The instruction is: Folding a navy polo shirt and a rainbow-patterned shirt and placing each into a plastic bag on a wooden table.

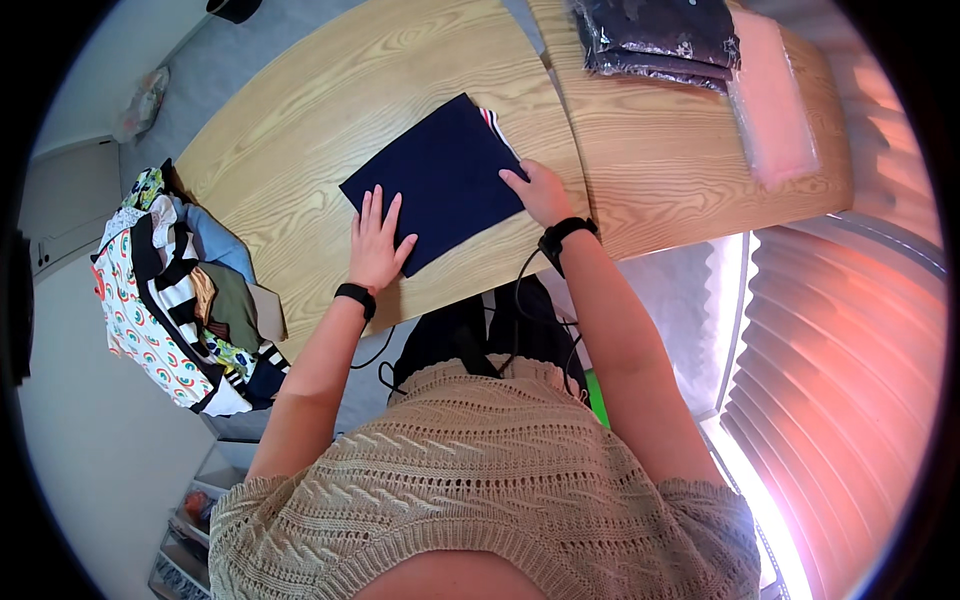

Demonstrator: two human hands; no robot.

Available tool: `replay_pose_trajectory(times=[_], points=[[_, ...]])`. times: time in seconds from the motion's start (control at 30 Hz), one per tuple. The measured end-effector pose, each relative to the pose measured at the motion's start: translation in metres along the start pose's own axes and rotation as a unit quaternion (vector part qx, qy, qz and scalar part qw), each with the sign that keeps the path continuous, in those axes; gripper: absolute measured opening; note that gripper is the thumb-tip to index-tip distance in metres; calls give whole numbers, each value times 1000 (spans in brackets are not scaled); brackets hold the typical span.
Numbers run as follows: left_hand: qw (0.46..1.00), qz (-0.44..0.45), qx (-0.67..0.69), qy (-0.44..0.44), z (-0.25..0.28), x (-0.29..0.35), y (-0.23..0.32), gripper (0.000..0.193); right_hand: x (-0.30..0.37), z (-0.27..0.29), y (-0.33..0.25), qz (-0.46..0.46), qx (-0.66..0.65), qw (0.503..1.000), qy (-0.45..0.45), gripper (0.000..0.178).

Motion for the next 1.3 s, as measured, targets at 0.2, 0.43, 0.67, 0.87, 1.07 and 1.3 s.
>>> replay_pose_trajectory(times=[0.2, 0.43, 0.67, 0.87, 1.07, 1.3], points=[[1000, 9, -11, 4, 9, -12, 14, 77, 9, 13, -18, 97, 77, 979, 160, 23], [997, -56, -34, -42, 10, -42, 28, 81, 3, -50, -115, 247, 378, 888, 90, 56], [997, -43, -22, -52, 3, -52, 33, 86, -26, -55, -76, 185, 393, 899, 61, 66], [998, 1, -22, -62, -5, -45, 28, 87, -15, -18, -96, 136, 217, 965, -54, 66], [985, 144, -89, -22, -14, -47, 24, 88, 25, 164, -92, 108, 25, 973, 203, 23], [944, 308, -102, -66, -34, -65, 42, 90, 74, 358, 31, -42, 73, 887, 455, 22]])
Point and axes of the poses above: each hand's wrist, its own x-axis away from the middle knuckle, its own z-axis out of the back of the hand, y = z × x, the point moved 10 cm from there along -x, towards the middle knuckle
